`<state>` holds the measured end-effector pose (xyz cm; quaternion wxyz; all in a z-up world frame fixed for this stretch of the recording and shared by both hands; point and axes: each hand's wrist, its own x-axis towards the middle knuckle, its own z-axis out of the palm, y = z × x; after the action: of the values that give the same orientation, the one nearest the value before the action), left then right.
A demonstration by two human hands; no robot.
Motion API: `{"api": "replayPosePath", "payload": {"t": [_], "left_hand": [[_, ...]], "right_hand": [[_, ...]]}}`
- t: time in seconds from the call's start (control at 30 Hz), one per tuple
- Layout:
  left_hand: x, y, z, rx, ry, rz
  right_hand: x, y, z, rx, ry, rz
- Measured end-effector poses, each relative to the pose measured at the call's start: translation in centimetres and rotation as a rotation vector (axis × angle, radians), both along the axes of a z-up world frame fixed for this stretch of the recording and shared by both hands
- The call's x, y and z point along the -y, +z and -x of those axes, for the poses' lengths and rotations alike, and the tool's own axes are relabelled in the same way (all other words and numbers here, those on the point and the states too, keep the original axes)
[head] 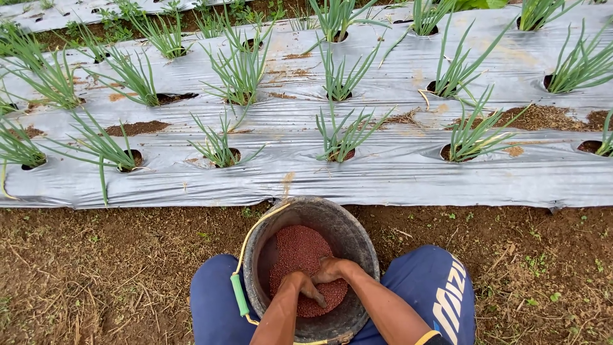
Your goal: Manually applying granular fertilizer from a bucket to the base of scallion plants growing through holes in plastic mulch.
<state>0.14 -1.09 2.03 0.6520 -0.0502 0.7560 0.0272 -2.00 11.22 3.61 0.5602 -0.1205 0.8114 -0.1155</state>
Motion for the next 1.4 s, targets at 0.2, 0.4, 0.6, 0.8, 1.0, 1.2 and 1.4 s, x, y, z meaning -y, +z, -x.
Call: {"api": "replayPosePath", "payload": {"t": [0.2, 0.4, 0.6, 0.8, 1.0, 1.2, 1.4], "left_hand": [[-0.1, 0.3, -0.2, -0.064, 0.043, -0.028], [-0.3, 0.7, -0.3, -0.103, 0.058, -0.058], [-0.5, 0.3, -0.3, -0.103, 0.031, -0.022], [-0.4, -0.9, -0.3, -0.167, 0.08, -0.051], [-0.2, -2.3, -0.4, -0.194, 0.201, -0.076], [0.0, -4.7, 0.0, -0.247, 0.218, -0.084], [0.2, -5.8, 0.1, -0.304, 0.262, -0.113]], "right_hand": [[-0.1, -1.3, 0.1, 0.05, -0.009, 0.04], [-0.1, -0.1, -0.2, 0.066, -0.017, 0.079], [0.1, 0.3, -0.3, 0.077, -0.047, 0.099], [0.1, -0.7, -0.1, 0.064, -0.086, 0.125], [0.1, -1.2, 0.0, 0.024, -0.118, 0.157], [0.2, -1.9, -0.2, 0.041, -0.283, 0.193], [-0.3, -4.7, 0.1, 0.064, -0.367, 0.244]]}}
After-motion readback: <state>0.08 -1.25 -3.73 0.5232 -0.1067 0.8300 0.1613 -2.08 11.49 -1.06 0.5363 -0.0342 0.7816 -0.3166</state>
